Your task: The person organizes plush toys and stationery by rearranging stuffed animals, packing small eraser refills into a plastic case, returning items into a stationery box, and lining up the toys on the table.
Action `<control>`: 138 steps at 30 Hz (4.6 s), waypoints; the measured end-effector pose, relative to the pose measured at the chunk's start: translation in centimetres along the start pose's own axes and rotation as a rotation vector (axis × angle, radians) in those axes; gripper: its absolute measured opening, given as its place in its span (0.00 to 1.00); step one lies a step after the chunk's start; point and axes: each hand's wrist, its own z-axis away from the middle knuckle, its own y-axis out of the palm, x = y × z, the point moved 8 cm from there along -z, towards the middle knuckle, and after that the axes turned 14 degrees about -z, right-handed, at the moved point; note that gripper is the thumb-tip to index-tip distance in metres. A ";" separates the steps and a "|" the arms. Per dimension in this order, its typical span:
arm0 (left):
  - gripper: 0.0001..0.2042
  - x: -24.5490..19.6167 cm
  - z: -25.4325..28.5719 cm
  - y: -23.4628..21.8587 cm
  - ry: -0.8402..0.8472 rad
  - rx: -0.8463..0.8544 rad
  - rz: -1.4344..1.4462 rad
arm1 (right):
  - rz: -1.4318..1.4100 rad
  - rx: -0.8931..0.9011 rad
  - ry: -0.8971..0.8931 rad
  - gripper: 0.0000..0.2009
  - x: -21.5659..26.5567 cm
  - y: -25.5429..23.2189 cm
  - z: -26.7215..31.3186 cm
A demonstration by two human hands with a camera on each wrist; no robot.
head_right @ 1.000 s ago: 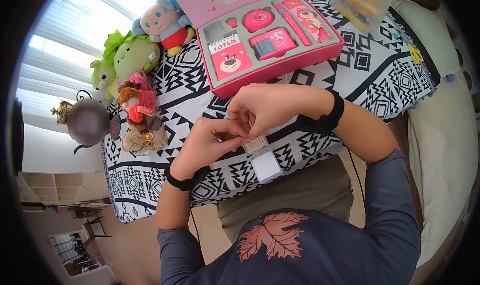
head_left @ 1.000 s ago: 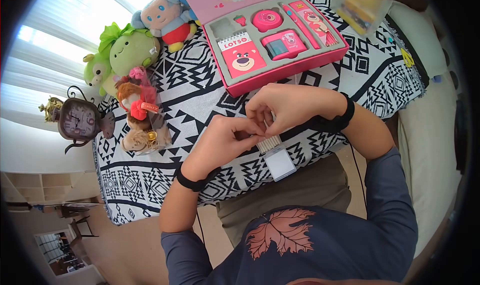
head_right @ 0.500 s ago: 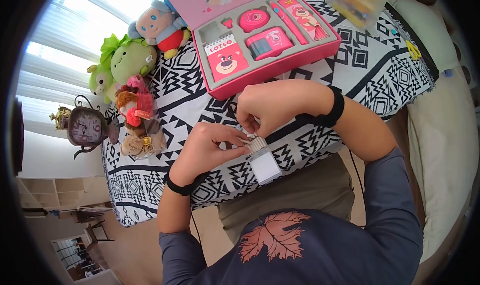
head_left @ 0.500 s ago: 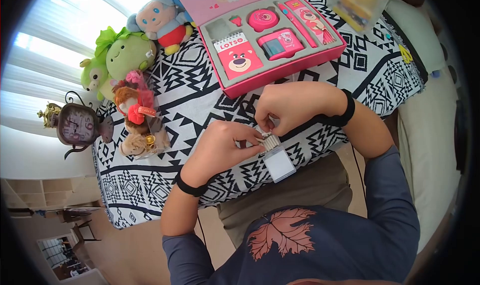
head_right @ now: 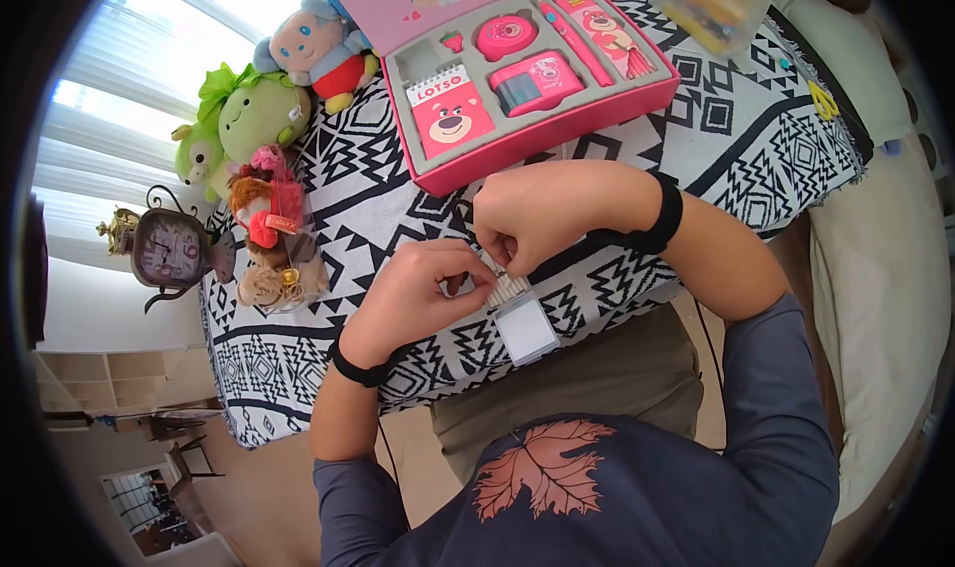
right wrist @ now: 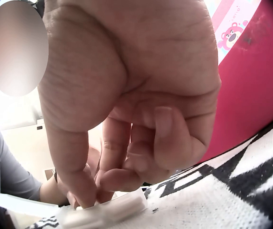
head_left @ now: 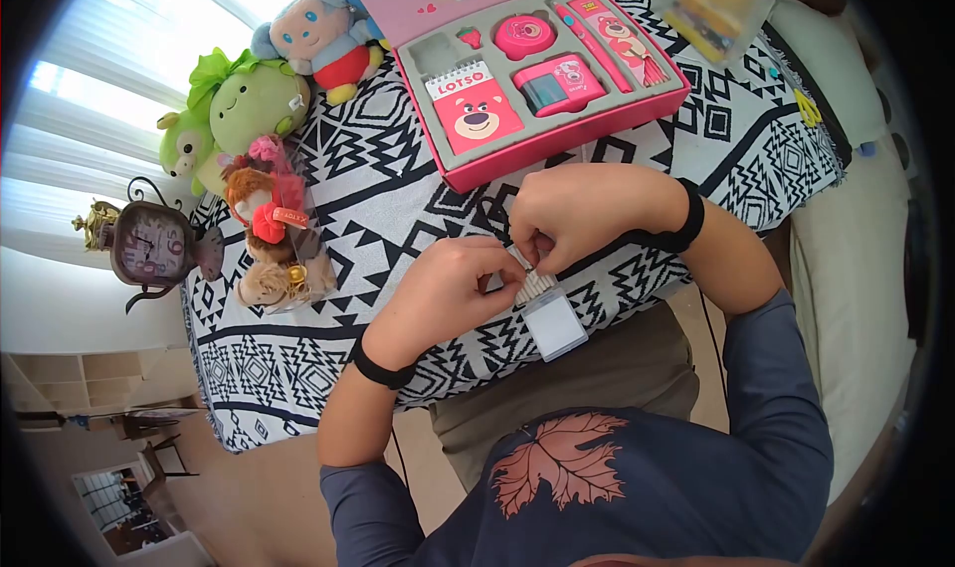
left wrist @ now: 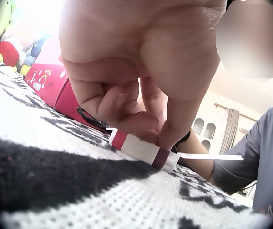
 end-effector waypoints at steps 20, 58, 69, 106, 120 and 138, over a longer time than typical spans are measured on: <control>0.08 1.0 0.1 -0.1 -0.051 -0.056 -0.113 | -0.001 0.003 -0.013 0.06 0.2 0.0 -0.1; 0.16 6.6 0.8 2.2 -0.371 0.220 0.662 | 0.203 -0.561 -0.177 0.09 6.4 1.8 4.6; 0.18 6.7 0.9 2.4 -0.357 0.224 0.790 | 0.028 -0.522 0.207 0.22 -0.7 0.9 1.9; 0.20 4.6 -0.2 2.9 0.006 0.245 0.687 | -0.055 -0.677 0.158 0.14 -4.6 -22.0 -10.2; 0.18 4.8 -0.3 3.1 -0.051 0.269 0.695 | 0.694 -0.440 0.192 0.17 -3.7 -19.2 -11.4; 0.14 5.1 -0.5 3.2 -0.075 0.238 0.698 | 0.240 -0.637 -0.012 0.18 -3.5 -22.9 -6.8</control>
